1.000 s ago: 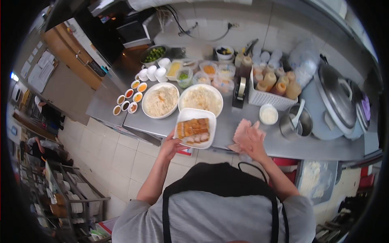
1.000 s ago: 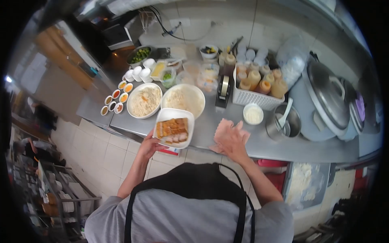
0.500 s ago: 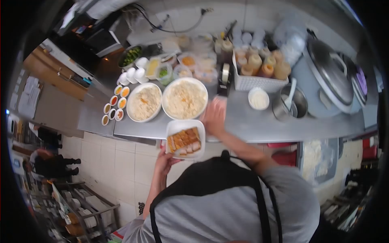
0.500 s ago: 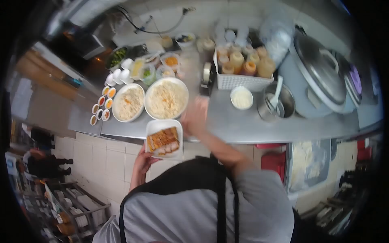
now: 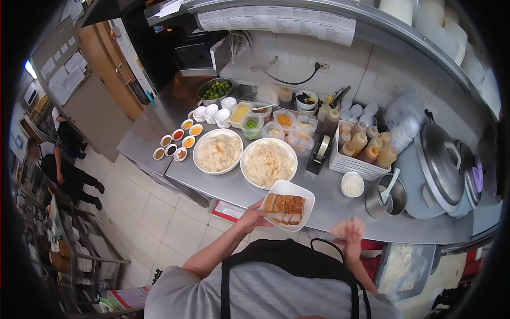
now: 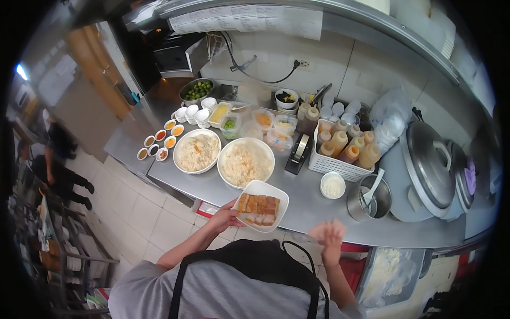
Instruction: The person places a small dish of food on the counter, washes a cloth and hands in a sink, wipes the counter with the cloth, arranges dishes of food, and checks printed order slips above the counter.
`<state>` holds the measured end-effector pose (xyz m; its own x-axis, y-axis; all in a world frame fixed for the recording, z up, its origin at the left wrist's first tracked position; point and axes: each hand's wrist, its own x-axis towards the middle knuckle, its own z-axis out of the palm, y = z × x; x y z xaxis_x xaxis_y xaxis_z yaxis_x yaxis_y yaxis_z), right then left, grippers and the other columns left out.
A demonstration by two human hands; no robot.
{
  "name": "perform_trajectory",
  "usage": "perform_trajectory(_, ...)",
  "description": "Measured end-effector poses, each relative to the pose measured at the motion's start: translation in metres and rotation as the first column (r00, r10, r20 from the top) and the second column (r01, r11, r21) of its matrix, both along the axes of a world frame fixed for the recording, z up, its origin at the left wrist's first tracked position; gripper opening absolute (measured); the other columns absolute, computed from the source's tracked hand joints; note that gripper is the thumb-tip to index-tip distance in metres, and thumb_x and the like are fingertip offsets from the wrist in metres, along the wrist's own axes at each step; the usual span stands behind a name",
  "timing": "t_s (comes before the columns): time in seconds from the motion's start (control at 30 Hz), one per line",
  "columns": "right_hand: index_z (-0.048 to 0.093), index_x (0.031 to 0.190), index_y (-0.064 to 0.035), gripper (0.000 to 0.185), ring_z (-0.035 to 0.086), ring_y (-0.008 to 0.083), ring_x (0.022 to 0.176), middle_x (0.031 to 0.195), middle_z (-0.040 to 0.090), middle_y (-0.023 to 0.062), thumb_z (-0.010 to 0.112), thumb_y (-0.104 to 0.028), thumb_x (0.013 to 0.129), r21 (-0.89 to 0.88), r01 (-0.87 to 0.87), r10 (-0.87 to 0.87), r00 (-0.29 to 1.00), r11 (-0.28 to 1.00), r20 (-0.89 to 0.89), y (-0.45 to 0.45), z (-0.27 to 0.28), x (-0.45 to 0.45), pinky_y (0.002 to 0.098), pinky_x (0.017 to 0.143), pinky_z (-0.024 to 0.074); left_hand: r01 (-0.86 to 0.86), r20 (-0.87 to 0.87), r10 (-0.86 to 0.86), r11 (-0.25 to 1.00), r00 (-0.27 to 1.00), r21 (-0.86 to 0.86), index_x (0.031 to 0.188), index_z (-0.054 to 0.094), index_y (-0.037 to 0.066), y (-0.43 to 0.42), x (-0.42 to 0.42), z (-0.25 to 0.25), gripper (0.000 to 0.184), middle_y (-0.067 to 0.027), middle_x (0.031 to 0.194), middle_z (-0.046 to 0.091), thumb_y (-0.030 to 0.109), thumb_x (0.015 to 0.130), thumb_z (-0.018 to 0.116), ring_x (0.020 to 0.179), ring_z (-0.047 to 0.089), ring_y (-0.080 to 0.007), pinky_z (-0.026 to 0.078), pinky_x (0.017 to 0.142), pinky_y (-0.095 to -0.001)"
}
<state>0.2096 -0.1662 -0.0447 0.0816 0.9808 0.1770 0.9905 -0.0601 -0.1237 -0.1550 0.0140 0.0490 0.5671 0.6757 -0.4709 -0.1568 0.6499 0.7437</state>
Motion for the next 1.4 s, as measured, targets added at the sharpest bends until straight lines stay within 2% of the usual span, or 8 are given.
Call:
perform_trajectory(0.07,0.034,0.128,-0.0042,0.053,0.033,0.0342,0.120,0.131,0.035,0.0157,0.042,-0.002,0.076,-0.023,0.104,-0.095,0.769,0.994,-0.632,-0.015,-0.042,0.045,0.0448,0.100,0.0252,0.032,-0.011,-0.032,0.999,0.999,0.041,0.134,0.025,0.011,0.001,0.009,0.001,0.066,-0.0144,0.112,0.052,-0.002,0.072,0.042,0.083,0.061,-0.0214,0.055,0.062,-0.0280)
perform_trajectory(0.1,0.034,0.128,-0.0031,0.048,0.035,0.0323,0.119,0.130,0.036,0.0148,0.041,-0.004,0.080,-0.014,0.286,-0.070,0.185,0.958,-0.980,-0.019,-0.067,0.067,0.0427,0.099,0.0289,0.069,-0.032,-0.067,0.995,0.997,0.075,0.134,0.024,0.013,0.001,0.015,0.002,0.066,-0.0134,0.113,0.052,-0.001,0.072,0.043,0.084,0.061,-0.0207,0.055,0.062,-0.0276)
perform_trajectory(0.3,0.029,0.129,-0.0054,0.047,0.041,0.0246,0.115,0.128,0.039,0.0111,0.038,-0.028,0.089,0.031,0.139,0.126,-0.757,0.990,-0.642,0.063,0.086,-0.055,0.0383,0.095,0.0365,0.357,0.100,-0.362,0.932,0.927,0.060,0.135,0.023,0.017,-0.014,0.075,0.019,0.067,-0.0091,0.113,0.051,0.001,0.074,0.044,0.087,0.060,-0.0175,0.055,0.064,-0.0271)
perform_trajectory(0.43,0.035,0.126,-0.0083,0.047,0.043,0.0242,0.114,0.126,0.042,0.0103,0.036,-0.036,0.089,0.034,-0.144,-0.086,-0.745,0.989,-0.662,0.094,0.078,-0.094,0.0383,0.093,0.0385,0.476,0.248,-0.464,0.879,0.851,0.012,0.134,0.023,0.014,-0.006,0.103,0.013,0.065,-0.0069,0.115,0.050,0.005,0.074,0.045,0.093,0.058,-0.0154,0.052,0.072,-0.0279)
perform_trajectory(0.57,0.039,0.123,-0.0091,0.044,0.043,0.0239,0.113,0.122,0.044,0.0095,0.043,-0.034,0.086,0.156,-0.018,0.150,-0.183,0.988,-0.972,0.095,0.013,-0.121,0.0367,0.094,0.0379,0.310,0.204,-0.313,0.950,0.927,0.048,0.134,0.022,0.013,-0.001,0.107,0.023,0.065,-0.0088,0.117,0.048,0.001,0.074,0.043,0.098,0.055,-0.0180,0.052,0.074,-0.0291)
perform_trajectory(0.63,0.040,0.123,-0.0087,0.046,0.042,0.0259,0.114,0.121,0.045,0.0119,0.049,-0.031,0.083,-0.180,-0.036,-0.119,-0.872,0.983,-0.475,0.094,0.039,-0.129,0.0392,0.094,0.0360,0.209,0.203,-0.212,0.977,0.956,0.038,0.135,0.022,0.015,-0.002,0.106,0.015,0.067,-0.0089,0.118,0.047,-0.002,0.073,0.043,0.096,0.056,-0.0184,0.053,0.070,-0.0271)
perform_trajectory(0.73,0.040,0.122,-0.0060,0.046,0.042,0.0273,0.114,0.121,0.045,0.0142,0.045,-0.031,0.084,-0.008,-0.042,-0.043,-0.936,0.999,-0.350,0.088,0.075,-0.125,0.0413,0.095,0.0354,0.061,0.141,-0.083,0.987,0.987,0.150,0.135,0.022,0.017,-0.010,0.099,0.012,0.069,-0.0090,0.119,0.046,-0.005,0.073,0.042,0.094,0.057,-0.0191,0.054,0.064,-0.0251)
perform_trajectory(1.4,0.040,0.121,-0.0030,0.043,0.050,0.0247,0.106,0.115,0.050,0.0142,0.034,-0.031,0.089,0.035,-0.096,-0.030,-0.598,0.995,-0.801,0.056,0.038,-0.085,0.0383,0.084,0.0454,0.320,0.234,-0.314,0.947,0.920,0.016,0.133,0.025,0.011,0.012,0.097,-0.036,0.062,-0.0096,0.117,0.050,0.001,0.075,0.045,0.099,0.055,-0.0201,0.050,0.079,-0.0328)
